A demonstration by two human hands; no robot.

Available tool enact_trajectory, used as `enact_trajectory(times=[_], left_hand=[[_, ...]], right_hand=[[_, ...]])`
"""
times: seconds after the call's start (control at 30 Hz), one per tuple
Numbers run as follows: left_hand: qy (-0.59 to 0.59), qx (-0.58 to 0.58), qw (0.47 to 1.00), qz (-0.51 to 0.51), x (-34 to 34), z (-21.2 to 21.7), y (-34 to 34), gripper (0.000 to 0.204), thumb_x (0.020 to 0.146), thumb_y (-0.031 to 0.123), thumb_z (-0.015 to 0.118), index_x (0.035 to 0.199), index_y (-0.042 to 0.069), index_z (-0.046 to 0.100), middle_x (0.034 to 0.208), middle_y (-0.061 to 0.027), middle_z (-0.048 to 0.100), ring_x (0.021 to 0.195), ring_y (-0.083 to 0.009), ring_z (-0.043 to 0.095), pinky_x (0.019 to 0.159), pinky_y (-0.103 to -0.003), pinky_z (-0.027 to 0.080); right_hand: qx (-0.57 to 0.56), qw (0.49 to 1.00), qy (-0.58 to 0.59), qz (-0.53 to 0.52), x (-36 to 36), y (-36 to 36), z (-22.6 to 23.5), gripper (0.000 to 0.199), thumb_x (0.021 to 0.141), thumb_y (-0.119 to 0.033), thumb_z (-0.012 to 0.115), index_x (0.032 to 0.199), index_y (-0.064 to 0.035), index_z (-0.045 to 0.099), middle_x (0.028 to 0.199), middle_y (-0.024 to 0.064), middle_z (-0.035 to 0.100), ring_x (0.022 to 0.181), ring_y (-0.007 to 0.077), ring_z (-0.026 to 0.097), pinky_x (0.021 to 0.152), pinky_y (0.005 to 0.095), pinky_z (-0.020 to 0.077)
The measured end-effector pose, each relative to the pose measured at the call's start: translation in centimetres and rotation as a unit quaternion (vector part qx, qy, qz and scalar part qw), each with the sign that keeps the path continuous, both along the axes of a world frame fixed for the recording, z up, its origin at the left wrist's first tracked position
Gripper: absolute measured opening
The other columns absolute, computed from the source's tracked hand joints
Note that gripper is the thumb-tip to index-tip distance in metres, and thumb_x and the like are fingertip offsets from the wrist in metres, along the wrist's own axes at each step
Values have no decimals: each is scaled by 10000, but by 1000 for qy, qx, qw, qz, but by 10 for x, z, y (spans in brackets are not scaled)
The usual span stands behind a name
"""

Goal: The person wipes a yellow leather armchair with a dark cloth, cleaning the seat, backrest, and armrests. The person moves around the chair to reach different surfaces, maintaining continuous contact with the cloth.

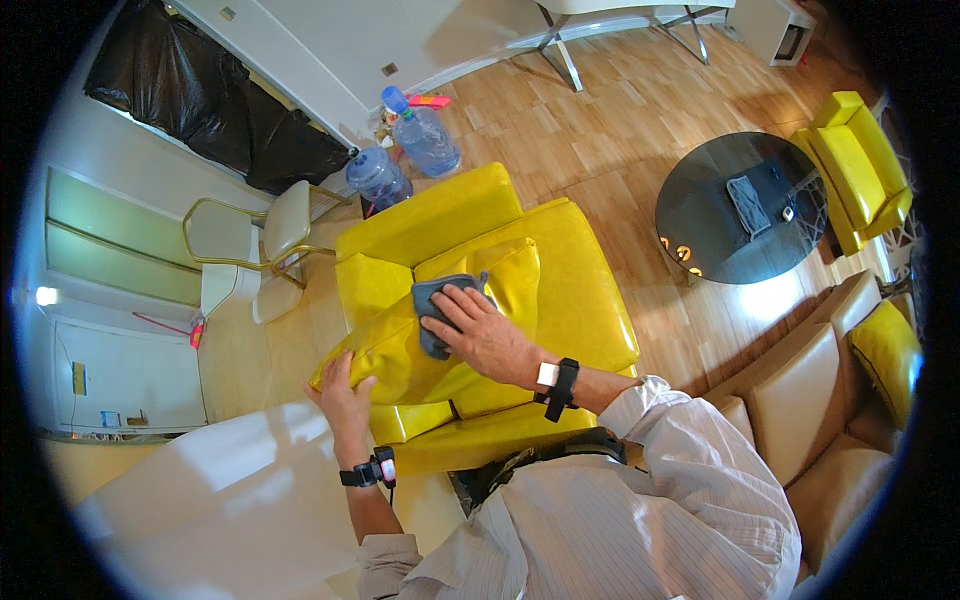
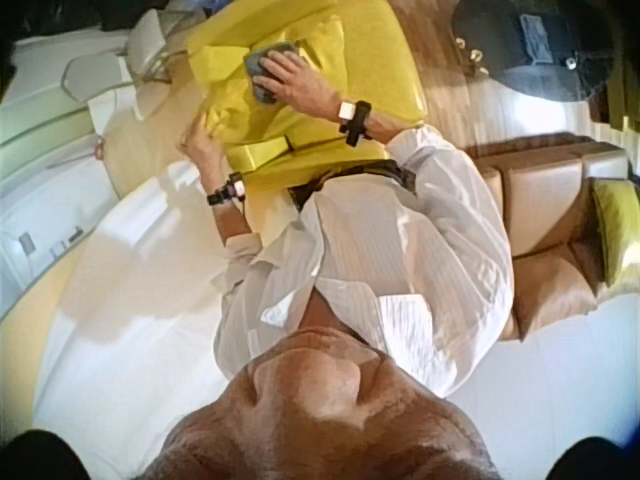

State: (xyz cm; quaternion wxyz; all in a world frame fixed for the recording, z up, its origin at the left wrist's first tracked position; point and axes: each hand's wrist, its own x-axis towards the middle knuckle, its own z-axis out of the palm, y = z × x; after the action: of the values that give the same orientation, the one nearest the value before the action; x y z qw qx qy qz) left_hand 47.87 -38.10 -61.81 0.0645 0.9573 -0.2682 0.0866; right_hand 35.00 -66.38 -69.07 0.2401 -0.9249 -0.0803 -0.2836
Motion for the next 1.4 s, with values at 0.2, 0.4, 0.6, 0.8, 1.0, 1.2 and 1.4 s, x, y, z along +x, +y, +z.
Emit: enact_trajectory(times=[0.2, 0.4, 0.6, 0.8, 1.0, 1.2, 1.4], left_hand=[[-59, 31, 992, -110, -22, -15, -48, 743, 803, 305, 922, 1488, 169, 668, 1570, -67, 644, 1531, -319, 514, 1305, -746, 92], [-32, -38, 995, -82, -21, -21, -40, 743, 815, 327, 936, 1491, 162, 676, 1572, -84, 648, 1525, -324, 519, 1305, -720, 136], [-26, -20, 997, -68, -33, -15, -55, 778, 808, 346, 947, 1510, 178, 658, 1577, -83, 634, 1516, -367, 512, 1280, -748, 158], [-30, -18, 992, -124, -37, -24, -90, 784, 789, 310, 957, 1505, 203, 657, 1588, -66, 618, 1509, -402, 497, 1246, -767, 198], [-31, -35, 992, -116, -35, -31, -84, 756, 792, 348, 961, 1485, 220, 686, 1586, -50, 620, 1504, -402, 492, 1242, -771, 205], [-46, -16, 992, -120, -40, -33, -93, 741, 803, 372, 955, 1481, 221, 695, 1579, -56, 633, 1499, -405, 498, 1244, -780, 202], [-43, -21, 994, -98, -43, -35, -95, 762, 785, 267, 953, 1491, 181, 681, 1570, -81, 657, 1505, -407, 515, 1252, -766, 209]], right_hand=[[-19, 999, -24, 39, 13, 23, -3, 554, 976, -181, 653, 1513, -54, 608, 1590, 268, 538, 1533, 448, 468, 1293, 563, 352], [-24, 997, 31, -68, -15, -58, 0, 591, 939, -217, 775, 1492, -74, 626, 1532, 228, 585, 1473, 435, 526, 1252, 558, 400], [-36, 991, 69, -106, -21, -68, -2, 610, 936, -264, 795, 1493, -73, 638, 1527, 218, 589, 1465, 426, 521, 1260, 536, 384], [-13, 999, -17, -23, 3, -16, -6, 526, 979, -167, 714, 1490, -70, 639, 1519, 251, 596, 1451, 436, 546, 1228, 550, 434], [-46, 994, 16, -98, -26, -83, -7, 535, 952, -198, 760, 1464, -82, 657, 1533, 213, 596, 1481, 415, 521, 1250, 553, 405], [-50, 981, 39, -185, -43, -107, -4, 562, 933, -190, 786, 1464, -54, 658, 1521, 212, 602, 1494, 415, 508, 1253, 550, 394], [47, 998, 11, -32, -7, -27, -7, 553, 962, -189, 754, 1485, -43, 650, 1528, 251, 593, 1475, 440, 524, 1252, 558, 399]])
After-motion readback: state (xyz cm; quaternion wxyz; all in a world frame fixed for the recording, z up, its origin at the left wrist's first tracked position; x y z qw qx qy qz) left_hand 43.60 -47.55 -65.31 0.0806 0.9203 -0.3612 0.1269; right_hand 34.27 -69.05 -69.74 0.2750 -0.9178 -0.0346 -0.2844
